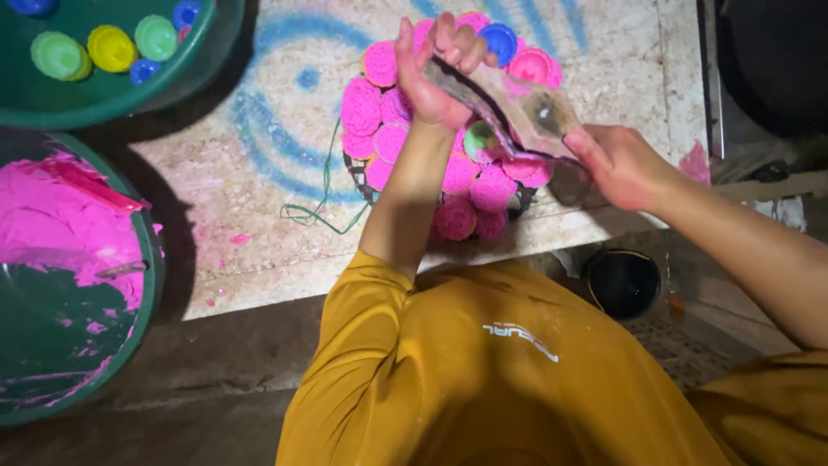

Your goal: The person scoops pink paste from a green basin using a pink spatula and fills a handheld metal mold. They press the mold onto a tray of colorful circular cake decorations, release the paste, and repeat the process across multiple units.

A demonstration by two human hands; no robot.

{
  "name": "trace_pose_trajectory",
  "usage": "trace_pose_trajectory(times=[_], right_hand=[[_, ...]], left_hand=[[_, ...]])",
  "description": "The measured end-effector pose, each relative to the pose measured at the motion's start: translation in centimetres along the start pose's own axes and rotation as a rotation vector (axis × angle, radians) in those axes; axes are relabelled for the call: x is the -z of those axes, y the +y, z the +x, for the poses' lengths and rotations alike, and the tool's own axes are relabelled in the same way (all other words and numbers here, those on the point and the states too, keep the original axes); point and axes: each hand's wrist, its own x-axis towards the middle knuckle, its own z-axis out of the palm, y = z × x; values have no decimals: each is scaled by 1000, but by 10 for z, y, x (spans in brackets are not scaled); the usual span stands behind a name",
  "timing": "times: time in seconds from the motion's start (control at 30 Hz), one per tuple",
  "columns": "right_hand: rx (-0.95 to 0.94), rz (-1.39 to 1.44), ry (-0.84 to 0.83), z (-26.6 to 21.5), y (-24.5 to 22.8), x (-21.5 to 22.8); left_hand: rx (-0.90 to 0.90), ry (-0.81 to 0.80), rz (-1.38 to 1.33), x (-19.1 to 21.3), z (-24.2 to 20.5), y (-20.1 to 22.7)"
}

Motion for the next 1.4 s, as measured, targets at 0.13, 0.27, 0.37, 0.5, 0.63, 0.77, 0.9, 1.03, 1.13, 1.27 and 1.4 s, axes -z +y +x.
trace_pose_trajectory(times=[0.13, 0.27, 0.37, 0.5, 0.63, 0.77, 0.9, 1.03, 1.13, 1.27, 1.4], right_hand=[[70, -3, 99, 7, -5, -11], [180, 65, 116, 11, -6, -29], [-3, 100, -2, 7, -2, -26], [5, -34, 52, 5, 0, -5], [77, -52, 174, 9, -6, -11], [195, 34, 229, 13, -10, -28], [136, 4, 154, 9, -7, -21], [86, -41, 197, 6, -5, -7], [160, -3, 258, 6, -8, -13], [170, -1, 256, 8, -4, -17], [183, -49, 333, 8, 14, -8]], left_hand=[[3, 20, 66, -6, 10, 13], [26, 28, 100, -7, 6, 25], [17, 94, 75, -4, -1, 17], [-10, 157, 5, 0, 5, -1], [-49, 142, 76, 3, 19, 1], [-19, 165, 122, 2, 19, 17], [-9, 229, 77, -2, 11, 10], [-70, 272, 73, -3, 25, -5], [-86, 248, 132, 1, 30, -1], [-53, 234, 148, 2, 32, -3], [-98, 271, 166, -9, 41, -20]])
